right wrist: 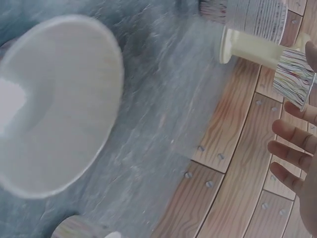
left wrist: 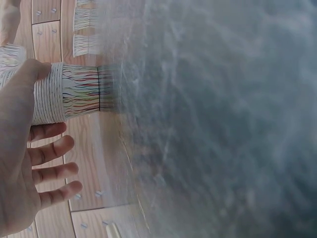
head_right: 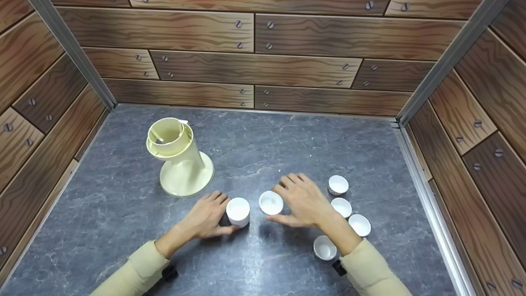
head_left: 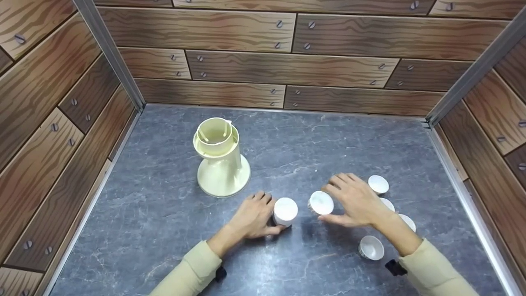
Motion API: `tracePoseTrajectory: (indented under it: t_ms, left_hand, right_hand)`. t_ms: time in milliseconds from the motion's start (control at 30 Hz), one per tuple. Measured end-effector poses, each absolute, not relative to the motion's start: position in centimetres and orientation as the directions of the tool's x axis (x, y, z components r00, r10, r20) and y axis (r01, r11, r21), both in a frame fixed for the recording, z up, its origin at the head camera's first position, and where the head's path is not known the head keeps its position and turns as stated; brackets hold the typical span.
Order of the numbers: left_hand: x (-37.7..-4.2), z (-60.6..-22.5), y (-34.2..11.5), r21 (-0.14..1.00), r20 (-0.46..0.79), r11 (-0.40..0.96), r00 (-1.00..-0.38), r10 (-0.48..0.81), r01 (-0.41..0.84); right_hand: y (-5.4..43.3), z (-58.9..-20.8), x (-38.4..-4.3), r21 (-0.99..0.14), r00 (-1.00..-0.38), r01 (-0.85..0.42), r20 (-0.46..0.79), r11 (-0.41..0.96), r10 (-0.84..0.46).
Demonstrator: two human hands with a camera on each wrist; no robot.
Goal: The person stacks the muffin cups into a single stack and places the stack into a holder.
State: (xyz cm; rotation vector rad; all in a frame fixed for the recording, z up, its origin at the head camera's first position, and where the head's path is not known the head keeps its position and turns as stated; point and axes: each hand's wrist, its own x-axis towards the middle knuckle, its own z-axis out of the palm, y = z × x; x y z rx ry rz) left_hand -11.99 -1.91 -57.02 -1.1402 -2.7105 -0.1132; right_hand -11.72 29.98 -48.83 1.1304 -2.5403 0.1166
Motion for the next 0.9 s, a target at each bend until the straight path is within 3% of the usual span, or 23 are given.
tracePoseTrajectory:
  t_ms: [900]
  left_hand:
    - [-12.0, -56.9, -1.9, -0.005, 0.221, 0.697, -0.679, 0.7, 0.717]
  right_hand:
    - [25.5, -48.0, -12.4, 0.091, -0.539, -0.788, 0.376, 0.608, -0.754]
